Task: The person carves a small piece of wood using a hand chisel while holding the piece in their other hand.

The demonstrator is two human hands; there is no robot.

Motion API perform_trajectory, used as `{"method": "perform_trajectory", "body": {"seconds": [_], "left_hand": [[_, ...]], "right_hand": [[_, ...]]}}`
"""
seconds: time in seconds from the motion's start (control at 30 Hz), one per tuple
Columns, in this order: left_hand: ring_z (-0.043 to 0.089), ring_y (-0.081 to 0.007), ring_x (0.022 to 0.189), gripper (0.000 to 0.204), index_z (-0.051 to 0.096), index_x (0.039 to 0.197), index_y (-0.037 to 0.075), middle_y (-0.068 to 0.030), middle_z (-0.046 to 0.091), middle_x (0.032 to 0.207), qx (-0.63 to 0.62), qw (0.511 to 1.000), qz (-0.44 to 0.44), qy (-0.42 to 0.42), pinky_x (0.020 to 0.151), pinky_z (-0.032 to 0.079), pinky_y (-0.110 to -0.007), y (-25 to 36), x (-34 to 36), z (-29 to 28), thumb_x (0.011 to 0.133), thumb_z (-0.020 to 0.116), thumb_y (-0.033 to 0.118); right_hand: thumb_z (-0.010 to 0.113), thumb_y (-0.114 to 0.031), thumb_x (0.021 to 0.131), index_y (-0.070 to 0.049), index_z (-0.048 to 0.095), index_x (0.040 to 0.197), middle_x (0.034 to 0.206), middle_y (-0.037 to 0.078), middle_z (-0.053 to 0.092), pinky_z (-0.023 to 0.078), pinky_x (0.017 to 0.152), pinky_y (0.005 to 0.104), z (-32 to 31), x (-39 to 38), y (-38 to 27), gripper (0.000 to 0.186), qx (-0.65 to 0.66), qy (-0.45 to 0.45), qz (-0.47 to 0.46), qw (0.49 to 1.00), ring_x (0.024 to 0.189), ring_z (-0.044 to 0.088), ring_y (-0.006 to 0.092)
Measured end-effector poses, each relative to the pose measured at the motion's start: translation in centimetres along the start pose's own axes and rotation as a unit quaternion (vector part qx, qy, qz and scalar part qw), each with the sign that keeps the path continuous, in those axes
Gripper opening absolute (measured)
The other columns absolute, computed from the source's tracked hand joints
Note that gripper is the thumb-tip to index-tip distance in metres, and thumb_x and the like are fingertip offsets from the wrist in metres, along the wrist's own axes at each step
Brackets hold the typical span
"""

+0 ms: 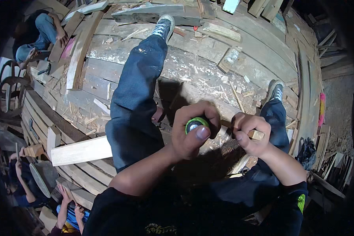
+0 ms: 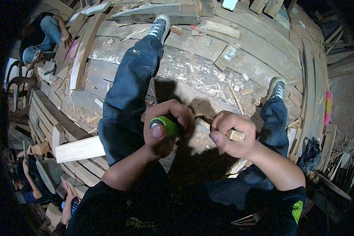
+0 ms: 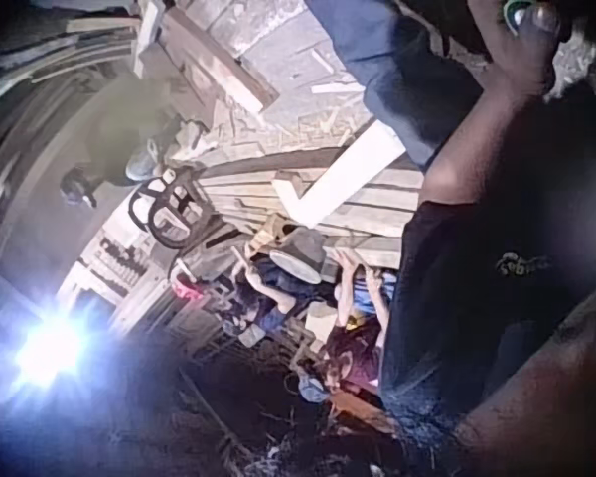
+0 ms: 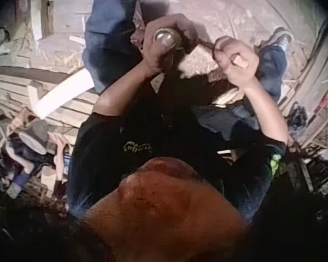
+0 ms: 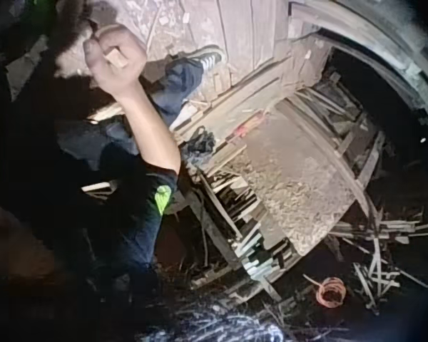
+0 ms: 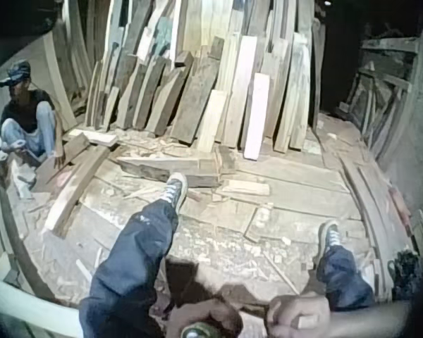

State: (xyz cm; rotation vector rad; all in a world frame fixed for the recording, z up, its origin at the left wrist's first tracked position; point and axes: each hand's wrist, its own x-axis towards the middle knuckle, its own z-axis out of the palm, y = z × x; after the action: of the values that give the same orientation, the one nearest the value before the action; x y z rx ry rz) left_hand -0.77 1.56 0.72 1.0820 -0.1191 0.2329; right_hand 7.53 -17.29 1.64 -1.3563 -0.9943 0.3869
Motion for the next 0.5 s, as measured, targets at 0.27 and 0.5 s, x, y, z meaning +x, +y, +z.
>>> {"method": "perform_trajectory", "body": {"seconds": [0.27, 0.5], "left_hand": [[0.049, -0.0108, 0.058, 0.054, 0.054, 0.074, 0.0, -0.0035, 0.051, 0.064, 0.011, 1.0, 0.002, 0.006, 0.053, 0.038, -0.026, 0.09, -0.1, -0.01, 0.082, 0.055, 0.053], [0.047, -0.0158, 0.052, 0.073, 0.048, 0.074, 0.001, -0.0106, 0.05, 0.063, 0.03, 0.999, -0.03, 0.012, 0.045, 0.036, -0.027, 0.5, 0.13, 0.3, 0.076, 0.054, 0.074]], "right_hand": [[0.065, -0.001, 0.083, -0.004, 0.051, 0.073, 0.071, 0.009, 0.058, 0.045, 0.058, 0.0299, 0.1, -0.03, 0.04, 0.017, 0.004, 0.002, 0.005, 1.0, 0.065, 0.057, 0.0193], [0.066, -0.002, 0.083, -0.004, 0.051, 0.074, 0.071, 0.009, 0.058, 0.045, 0.059, 0.0302, -0.04, -0.15, -0.02, 0.017, 0.004, 0.002, 0.01, 1.0, 0.065, 0.057, 0.0198]]}}
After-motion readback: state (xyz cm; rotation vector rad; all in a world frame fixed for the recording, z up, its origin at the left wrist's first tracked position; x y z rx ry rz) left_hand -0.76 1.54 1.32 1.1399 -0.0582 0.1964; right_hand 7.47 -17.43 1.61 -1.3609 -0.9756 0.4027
